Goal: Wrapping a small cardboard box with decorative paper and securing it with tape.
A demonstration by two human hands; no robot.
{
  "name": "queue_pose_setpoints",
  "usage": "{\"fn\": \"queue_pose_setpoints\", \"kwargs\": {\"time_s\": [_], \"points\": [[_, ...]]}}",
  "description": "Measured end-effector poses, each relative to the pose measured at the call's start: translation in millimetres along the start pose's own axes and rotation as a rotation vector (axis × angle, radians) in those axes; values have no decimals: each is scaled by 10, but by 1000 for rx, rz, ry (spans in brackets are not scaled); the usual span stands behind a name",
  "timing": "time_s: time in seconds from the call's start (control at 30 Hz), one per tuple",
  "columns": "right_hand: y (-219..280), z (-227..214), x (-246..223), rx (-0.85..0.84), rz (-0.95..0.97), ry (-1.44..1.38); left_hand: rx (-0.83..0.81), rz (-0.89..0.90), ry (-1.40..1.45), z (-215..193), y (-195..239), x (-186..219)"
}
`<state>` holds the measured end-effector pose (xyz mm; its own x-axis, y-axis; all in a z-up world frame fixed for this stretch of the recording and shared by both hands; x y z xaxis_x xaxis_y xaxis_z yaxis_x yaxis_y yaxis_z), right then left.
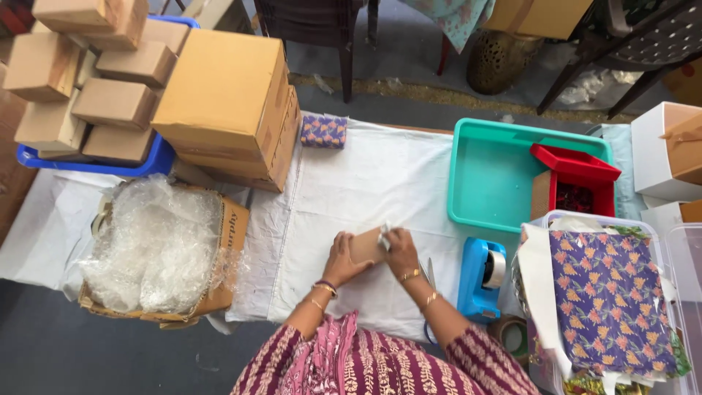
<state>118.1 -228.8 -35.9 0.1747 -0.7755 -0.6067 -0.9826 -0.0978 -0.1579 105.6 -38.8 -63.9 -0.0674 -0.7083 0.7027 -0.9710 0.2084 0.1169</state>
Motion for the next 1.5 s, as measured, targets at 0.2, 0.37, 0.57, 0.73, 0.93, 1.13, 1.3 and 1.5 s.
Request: {"fn": "queue_pose_setpoints", "kwargs": {"time_s": [0.2, 0.37, 0.57, 0.73, 0.93, 1.13, 1.3, 1.5], "points": [[700, -277, -210, -36, -174, -65, 6, -25, 86, -18, 164, 139], [673, -483, -12, 68, 22, -217, 100, 61, 199, -447, 296, 720], [237, -538, -235, 245, 26, -239, 156, 75, 137, -390, 119, 544], [162, -47, -654, 21, -158, -169, 43, -37, 95, -244, 30, 279], [30, -80, -628, -120, -228, -70, 27, -50, 161, -430, 70, 488], [171, 60, -812, -53, -299, -92, 1, -35, 17, -134, -11, 139], [-57, -216, -534, -66, -64, -61, 53, -14, 143, -456, 63, 496], [264, 65, -772, -76, -258, -126, -13, -60, 28, -180, 31, 178]]}}
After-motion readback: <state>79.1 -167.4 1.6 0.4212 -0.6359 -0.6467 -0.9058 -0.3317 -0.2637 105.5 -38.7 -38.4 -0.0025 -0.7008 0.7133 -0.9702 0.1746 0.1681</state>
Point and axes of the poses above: each hand's wrist, its own y-axis away from the middle knuckle, its own z-axis out of the palm, x = y × z, the point moved 7 cm from there along -y, towards the middle knuckle, and after that the axes turned 6 degrees about -x, right-handed, at the moved point
